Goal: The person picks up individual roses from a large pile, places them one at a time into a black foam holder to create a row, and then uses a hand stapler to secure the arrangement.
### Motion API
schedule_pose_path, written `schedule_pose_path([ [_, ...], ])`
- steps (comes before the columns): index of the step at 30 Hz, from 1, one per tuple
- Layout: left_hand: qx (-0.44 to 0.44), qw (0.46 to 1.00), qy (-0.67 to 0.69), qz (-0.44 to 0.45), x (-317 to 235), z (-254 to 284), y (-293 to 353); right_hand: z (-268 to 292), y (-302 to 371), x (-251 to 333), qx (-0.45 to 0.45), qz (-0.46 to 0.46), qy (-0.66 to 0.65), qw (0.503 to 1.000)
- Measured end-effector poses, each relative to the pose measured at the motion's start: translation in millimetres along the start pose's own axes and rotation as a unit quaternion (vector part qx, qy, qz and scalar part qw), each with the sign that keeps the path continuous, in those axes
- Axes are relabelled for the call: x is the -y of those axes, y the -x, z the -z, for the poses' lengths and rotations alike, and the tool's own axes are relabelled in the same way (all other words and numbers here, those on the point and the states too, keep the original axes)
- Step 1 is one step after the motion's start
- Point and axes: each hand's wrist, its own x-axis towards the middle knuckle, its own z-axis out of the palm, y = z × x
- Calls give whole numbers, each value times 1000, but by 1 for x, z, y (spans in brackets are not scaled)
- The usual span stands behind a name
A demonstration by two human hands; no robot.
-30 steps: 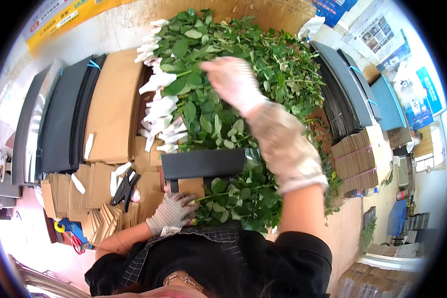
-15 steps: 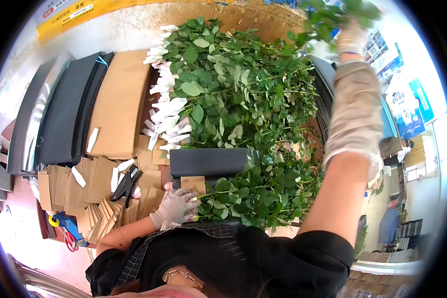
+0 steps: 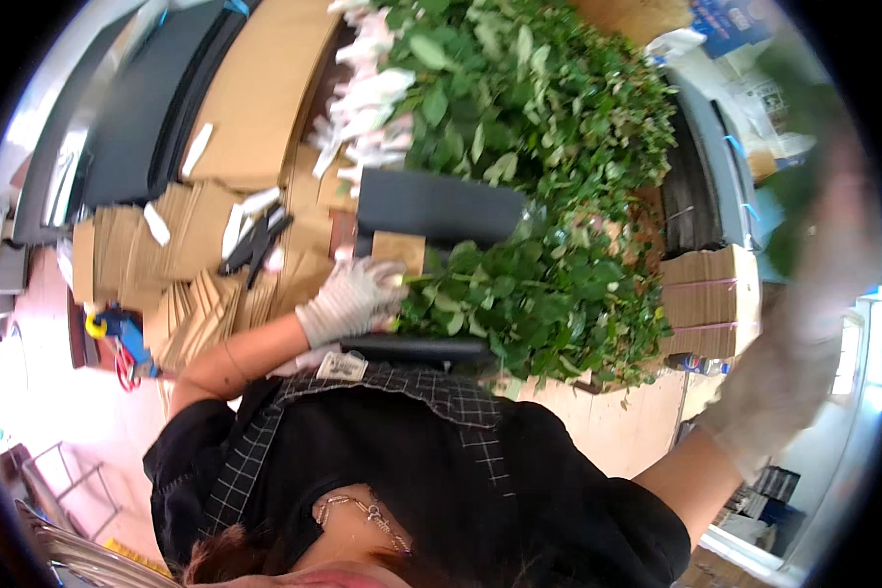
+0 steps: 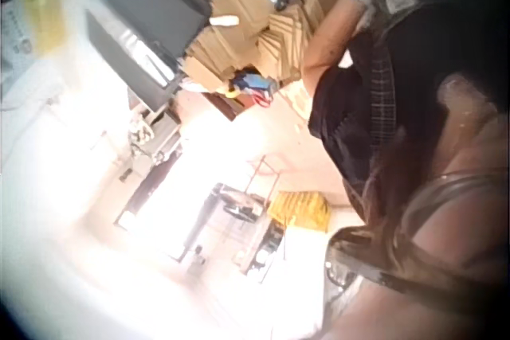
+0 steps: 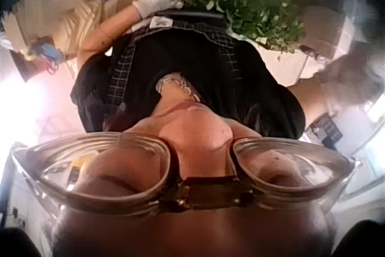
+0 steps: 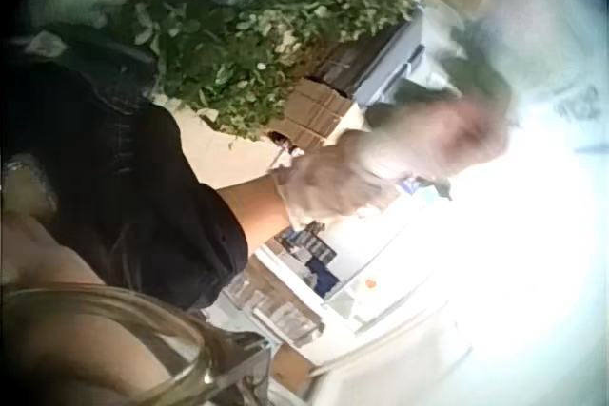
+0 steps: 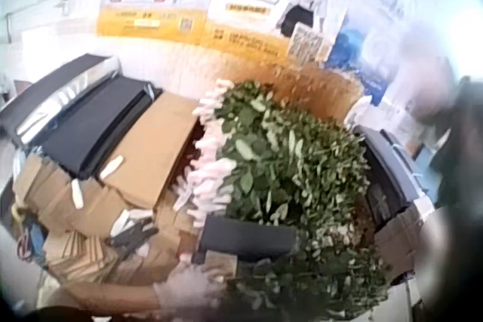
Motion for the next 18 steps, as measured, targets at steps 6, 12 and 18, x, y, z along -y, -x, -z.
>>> schedule_pose_path([
  [6, -13, 999, -18, -30, 5, -8, 12, -183, 220, 55, 434, -70, -28, 898],
  [12, -95, 995, -18, -27, 11, -6, 15, -229, 293, 46, 480, -69, -31, 874],
  [18, -178, 982, -41, 56, 38, -7, 12, -232, 305, 43, 473, -74, -45, 877],
])
